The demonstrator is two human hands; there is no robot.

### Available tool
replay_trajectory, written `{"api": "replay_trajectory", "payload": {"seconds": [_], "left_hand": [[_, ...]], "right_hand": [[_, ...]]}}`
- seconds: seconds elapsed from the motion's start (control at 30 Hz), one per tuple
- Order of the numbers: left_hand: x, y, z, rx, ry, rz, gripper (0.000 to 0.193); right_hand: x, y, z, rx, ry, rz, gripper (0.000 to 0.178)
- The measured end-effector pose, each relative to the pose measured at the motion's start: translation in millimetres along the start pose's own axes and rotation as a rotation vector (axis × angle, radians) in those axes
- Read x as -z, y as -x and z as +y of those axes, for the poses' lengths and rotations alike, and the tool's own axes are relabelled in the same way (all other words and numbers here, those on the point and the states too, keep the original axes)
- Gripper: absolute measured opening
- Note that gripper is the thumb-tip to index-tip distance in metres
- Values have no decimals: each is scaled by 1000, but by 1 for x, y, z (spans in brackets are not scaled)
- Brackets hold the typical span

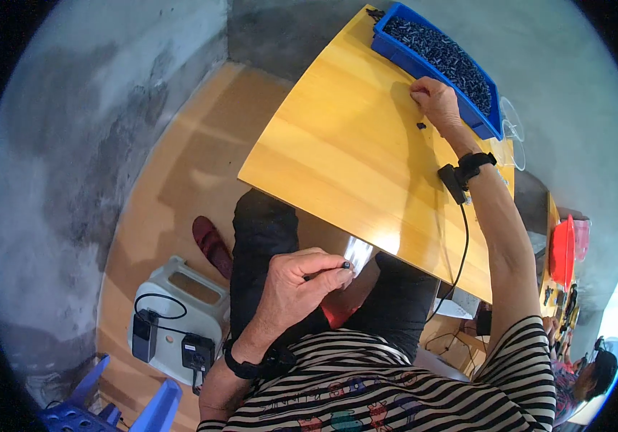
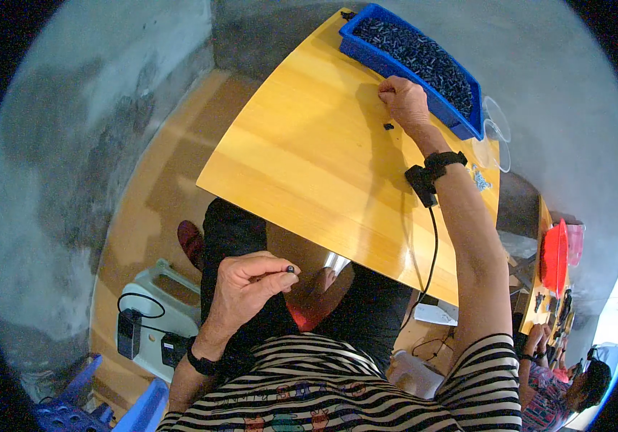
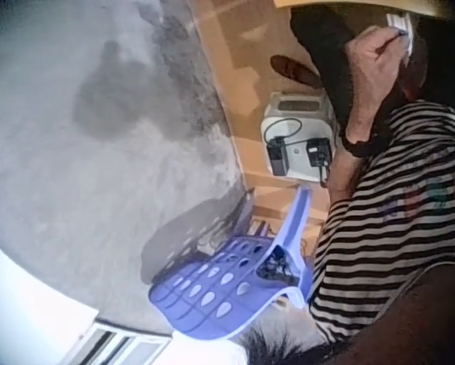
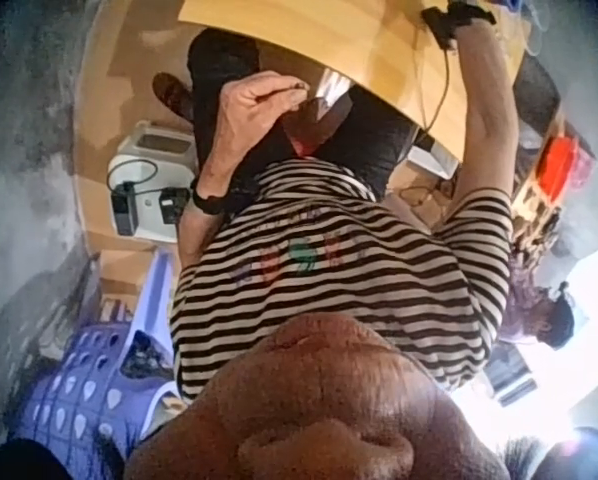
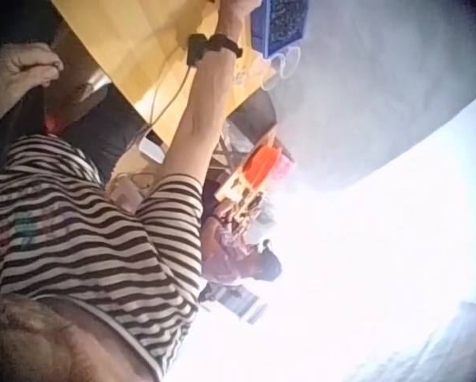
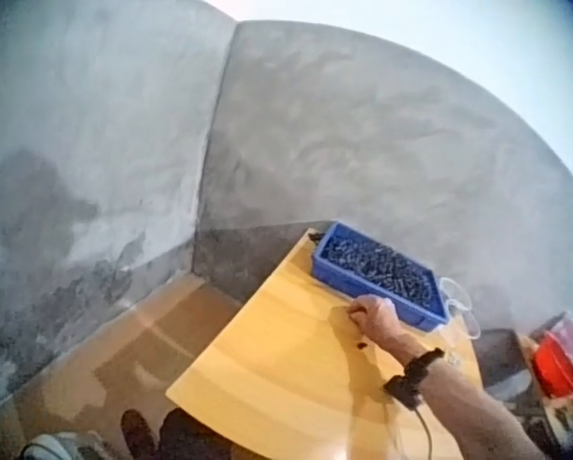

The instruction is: Assembling small plastic components and metal pins by hand at a table.

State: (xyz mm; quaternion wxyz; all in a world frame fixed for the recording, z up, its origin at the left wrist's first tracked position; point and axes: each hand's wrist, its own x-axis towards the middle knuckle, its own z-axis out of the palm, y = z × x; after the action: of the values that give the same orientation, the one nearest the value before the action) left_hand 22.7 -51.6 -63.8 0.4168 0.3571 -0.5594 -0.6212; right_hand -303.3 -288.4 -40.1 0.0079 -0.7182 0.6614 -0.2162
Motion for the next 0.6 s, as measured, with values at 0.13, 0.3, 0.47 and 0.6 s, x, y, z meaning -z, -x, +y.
{"api": "replay_trajectory", "payload": {"seconds": [0.13,0.3,0.47,0.6], "left_hand": [[1,-2,-1,-9,-1,7,8],[2,-7,17,-19,10,26,8],[5,-1,18,-69,2,91,10],[2,4,28,-92,32,134,10]], "right_hand": [[0,-2,4,-25,-70,-37,14],[0,-5,10,201,145,22,18],[27,9,-24,-138,-346,-183,31],[61,51,-80,-201,-866,-442,32]]}}
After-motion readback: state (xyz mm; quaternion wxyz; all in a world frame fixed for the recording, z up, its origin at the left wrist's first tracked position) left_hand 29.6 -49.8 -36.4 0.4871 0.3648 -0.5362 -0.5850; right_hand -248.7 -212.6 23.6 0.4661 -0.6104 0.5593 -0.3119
